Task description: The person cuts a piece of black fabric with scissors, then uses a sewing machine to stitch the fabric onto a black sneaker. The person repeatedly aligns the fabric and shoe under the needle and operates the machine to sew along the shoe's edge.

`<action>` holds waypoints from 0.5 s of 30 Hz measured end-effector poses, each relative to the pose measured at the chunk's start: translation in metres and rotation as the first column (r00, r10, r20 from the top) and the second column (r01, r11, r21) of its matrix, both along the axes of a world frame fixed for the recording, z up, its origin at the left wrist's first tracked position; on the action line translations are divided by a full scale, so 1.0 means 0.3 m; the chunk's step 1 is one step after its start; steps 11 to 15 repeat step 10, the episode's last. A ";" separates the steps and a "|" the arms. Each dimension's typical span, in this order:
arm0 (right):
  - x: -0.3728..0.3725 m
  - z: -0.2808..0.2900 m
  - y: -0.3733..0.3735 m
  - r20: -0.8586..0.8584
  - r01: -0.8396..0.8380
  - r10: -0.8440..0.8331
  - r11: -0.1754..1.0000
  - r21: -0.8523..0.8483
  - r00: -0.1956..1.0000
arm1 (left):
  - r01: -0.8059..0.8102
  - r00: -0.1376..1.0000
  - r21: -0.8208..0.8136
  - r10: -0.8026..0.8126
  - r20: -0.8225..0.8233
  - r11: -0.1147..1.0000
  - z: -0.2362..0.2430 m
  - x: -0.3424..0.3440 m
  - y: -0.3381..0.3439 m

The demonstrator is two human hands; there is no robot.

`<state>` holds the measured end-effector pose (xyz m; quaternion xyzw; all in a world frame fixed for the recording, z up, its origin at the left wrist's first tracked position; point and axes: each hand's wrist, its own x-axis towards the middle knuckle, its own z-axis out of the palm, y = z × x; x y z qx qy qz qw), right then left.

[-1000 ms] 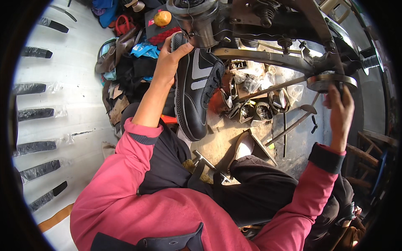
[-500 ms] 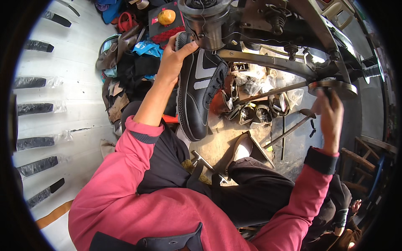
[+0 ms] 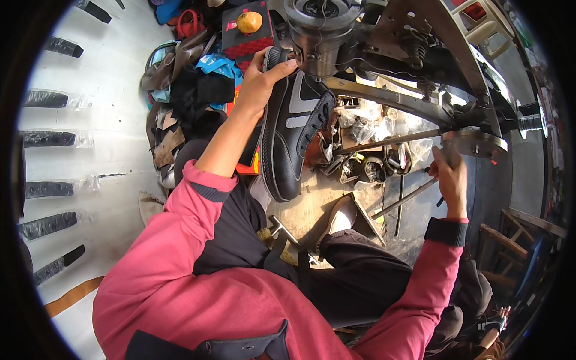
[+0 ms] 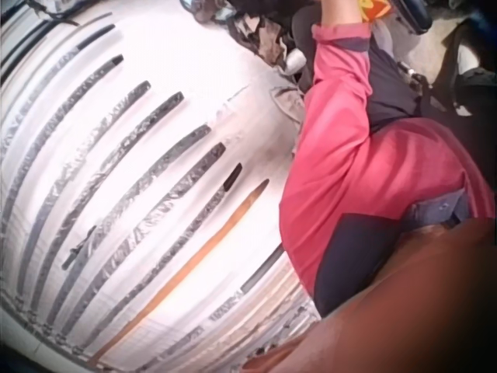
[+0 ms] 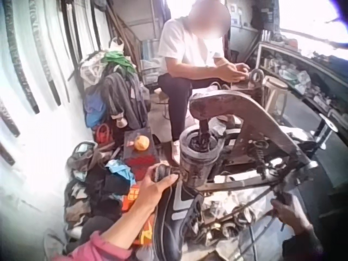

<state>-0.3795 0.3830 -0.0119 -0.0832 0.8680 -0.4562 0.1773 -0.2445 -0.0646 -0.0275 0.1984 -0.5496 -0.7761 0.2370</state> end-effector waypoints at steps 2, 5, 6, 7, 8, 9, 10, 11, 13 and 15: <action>-0.025 0.105 0.029 -0.169 0.062 -0.067 0.998 -0.032 0.983 | -0.004 1.000 -0.003 0.004 0.009 1.000 -0.007 0.000 -0.001; -0.106 0.197 0.168 -0.406 0.186 -0.206 0.979 -0.090 0.890 | 0.001 1.000 0.002 -0.001 0.018 1.000 -0.011 -0.003 -0.001; -0.148 0.175 0.210 -0.423 0.333 -0.341 0.938 -0.096 0.839 | 0.004 1.000 0.004 -0.004 0.017 1.000 -0.014 -0.002 0.000; -0.185 0.135 0.256 -0.477 0.356 -0.331 0.934 -0.039 0.814 | 0.006 1.000 0.006 -0.006 0.018 1.000 -0.018 0.001 0.000; -0.219 0.086 0.304 -0.508 0.384 -0.326 0.923 0.011 0.798 | 0.026 1.000 0.019 -0.026 0.007 0.999 -0.021 -0.002 -0.006; -0.243 0.023 0.350 -0.502 0.472 -0.373 0.878 0.081 0.780 | 0.011 1.000 -0.006 -0.011 0.026 1.000 -0.025 -0.005 -0.009; -0.258 -0.048 0.392 -0.443 0.435 -0.341 0.891 0.129 0.829 | -0.004 0.999 -0.031 0.005 0.046 1.000 -0.030 -0.007 -0.010; -0.258 -0.048 0.392 -0.443 0.435 -0.341 0.891 0.129 0.829 | -0.004 0.999 -0.031 0.005 0.046 1.000 -0.030 -0.007 -0.010; -0.258 -0.048 0.392 -0.443 0.435 -0.341 0.891 0.129 0.829 | -0.004 0.999 -0.031 0.005 0.046 1.000 -0.030 -0.007 -0.010; -0.258 -0.048 0.392 -0.443 0.435 -0.341 0.891 0.129 0.829 | -0.004 0.999 -0.031 0.005 0.046 1.000 -0.030 -0.007 -0.010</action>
